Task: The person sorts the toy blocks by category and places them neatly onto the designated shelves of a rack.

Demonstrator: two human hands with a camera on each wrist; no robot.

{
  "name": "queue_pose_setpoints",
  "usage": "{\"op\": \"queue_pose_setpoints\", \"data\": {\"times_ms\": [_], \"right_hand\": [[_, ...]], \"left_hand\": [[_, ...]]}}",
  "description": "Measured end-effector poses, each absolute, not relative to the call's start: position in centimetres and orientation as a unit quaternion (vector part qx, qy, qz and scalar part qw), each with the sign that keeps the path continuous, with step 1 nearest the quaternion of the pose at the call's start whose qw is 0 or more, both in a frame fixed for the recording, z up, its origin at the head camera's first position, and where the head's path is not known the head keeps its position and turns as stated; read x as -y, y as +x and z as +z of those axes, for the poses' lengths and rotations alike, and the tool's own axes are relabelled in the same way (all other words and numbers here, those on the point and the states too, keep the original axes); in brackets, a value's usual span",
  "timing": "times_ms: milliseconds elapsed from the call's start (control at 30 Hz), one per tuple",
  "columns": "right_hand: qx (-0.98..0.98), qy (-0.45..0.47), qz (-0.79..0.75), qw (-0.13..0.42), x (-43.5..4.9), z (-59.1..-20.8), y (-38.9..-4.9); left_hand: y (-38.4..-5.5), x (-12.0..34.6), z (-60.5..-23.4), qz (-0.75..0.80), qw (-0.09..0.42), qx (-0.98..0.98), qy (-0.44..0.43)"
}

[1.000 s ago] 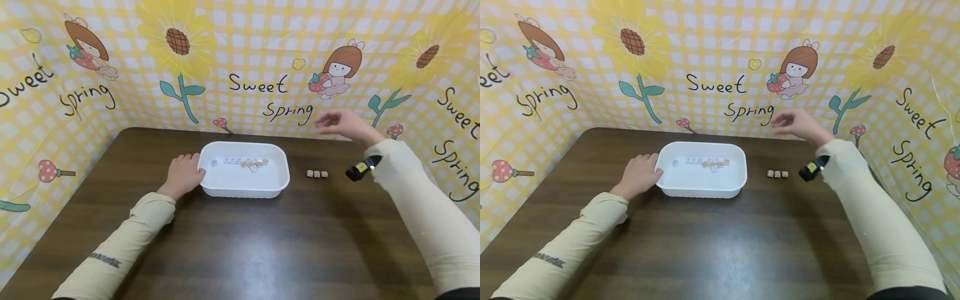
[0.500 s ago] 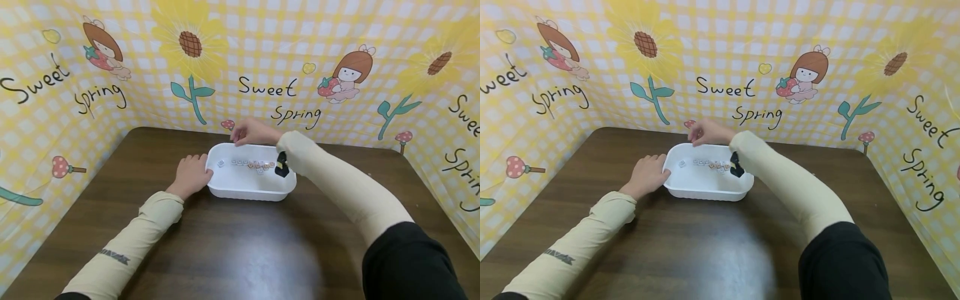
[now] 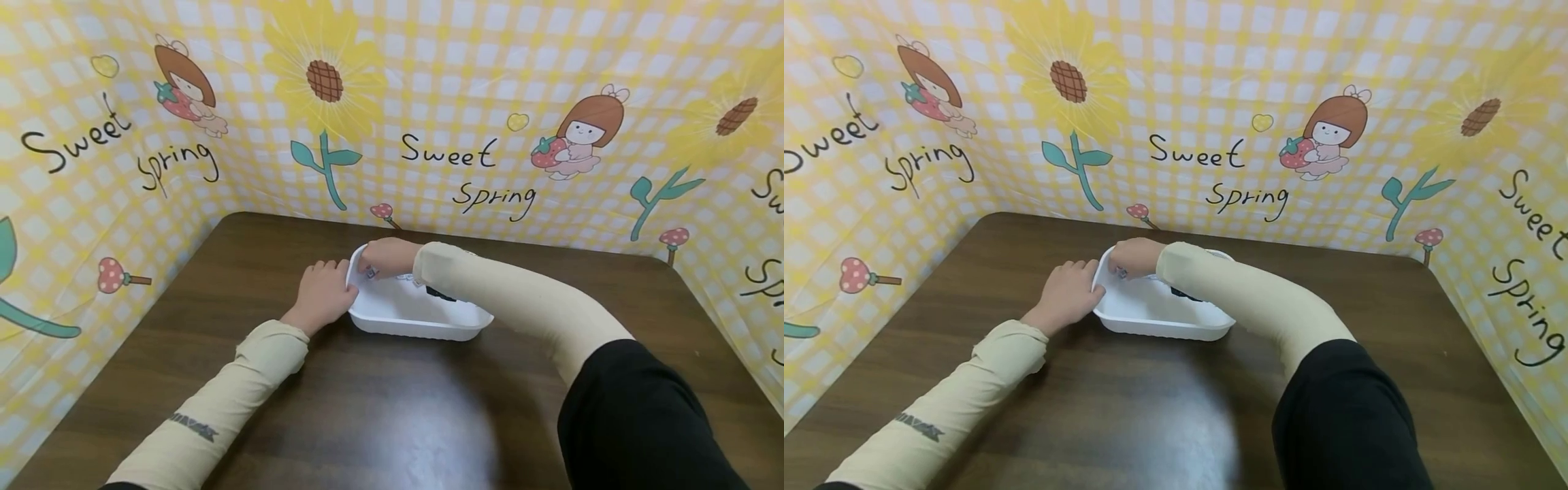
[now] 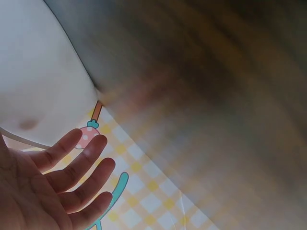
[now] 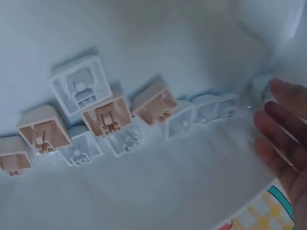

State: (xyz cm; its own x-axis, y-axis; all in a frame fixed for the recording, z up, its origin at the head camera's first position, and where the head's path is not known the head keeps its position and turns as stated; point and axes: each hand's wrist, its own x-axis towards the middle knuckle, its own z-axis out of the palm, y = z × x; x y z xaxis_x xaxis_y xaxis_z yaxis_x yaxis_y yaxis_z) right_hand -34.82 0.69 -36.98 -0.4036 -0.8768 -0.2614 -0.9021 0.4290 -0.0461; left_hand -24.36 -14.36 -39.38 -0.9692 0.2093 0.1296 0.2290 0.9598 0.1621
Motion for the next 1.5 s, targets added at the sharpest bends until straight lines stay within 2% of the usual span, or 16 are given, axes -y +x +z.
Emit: {"op": "queue_pose_setpoints", "data": {"times_ms": [267,433,667,833,1133,1333,1500], "right_hand": [[-0.824,-0.557,0.032,0.1,-0.7,-38.7,-35.2],[-0.835,-0.54,-0.007,0.109,-1.2,-37.5,-34.2],[-0.856,-0.488,-0.137,0.1,-3.6,-33.1,-31.1],[-0.867,-0.422,-0.245,0.103,-6.3,-31.9,-28.0],[-0.808,-0.377,-0.442,0.093,-11.0,-32.0,-24.3],[-0.794,-0.344,-0.491,0.101,-13.2,-32.7,-22.3],[-0.799,-0.315,-0.505,0.086,-14.6,-33.3,-21.1]], "left_hand": [[-24.1,14.2,-39.2,-0.088,0.059,0.989,-0.106],[-24.2,14.2,-39.2,-0.089,0.054,0.989,-0.107],[-24.3,13.9,-38.8,-0.085,0.055,0.99,-0.1],[-24.1,13.7,-39.2,-0.084,0.039,0.991,-0.099],[-24.1,14.1,-39.3,-0.086,0.055,0.99,-0.101],[-24.3,14.1,-39.3,-0.084,0.049,0.99,-0.104],[-24.3,14.0,-39.3,-0.086,0.041,0.99,-0.101]]}}
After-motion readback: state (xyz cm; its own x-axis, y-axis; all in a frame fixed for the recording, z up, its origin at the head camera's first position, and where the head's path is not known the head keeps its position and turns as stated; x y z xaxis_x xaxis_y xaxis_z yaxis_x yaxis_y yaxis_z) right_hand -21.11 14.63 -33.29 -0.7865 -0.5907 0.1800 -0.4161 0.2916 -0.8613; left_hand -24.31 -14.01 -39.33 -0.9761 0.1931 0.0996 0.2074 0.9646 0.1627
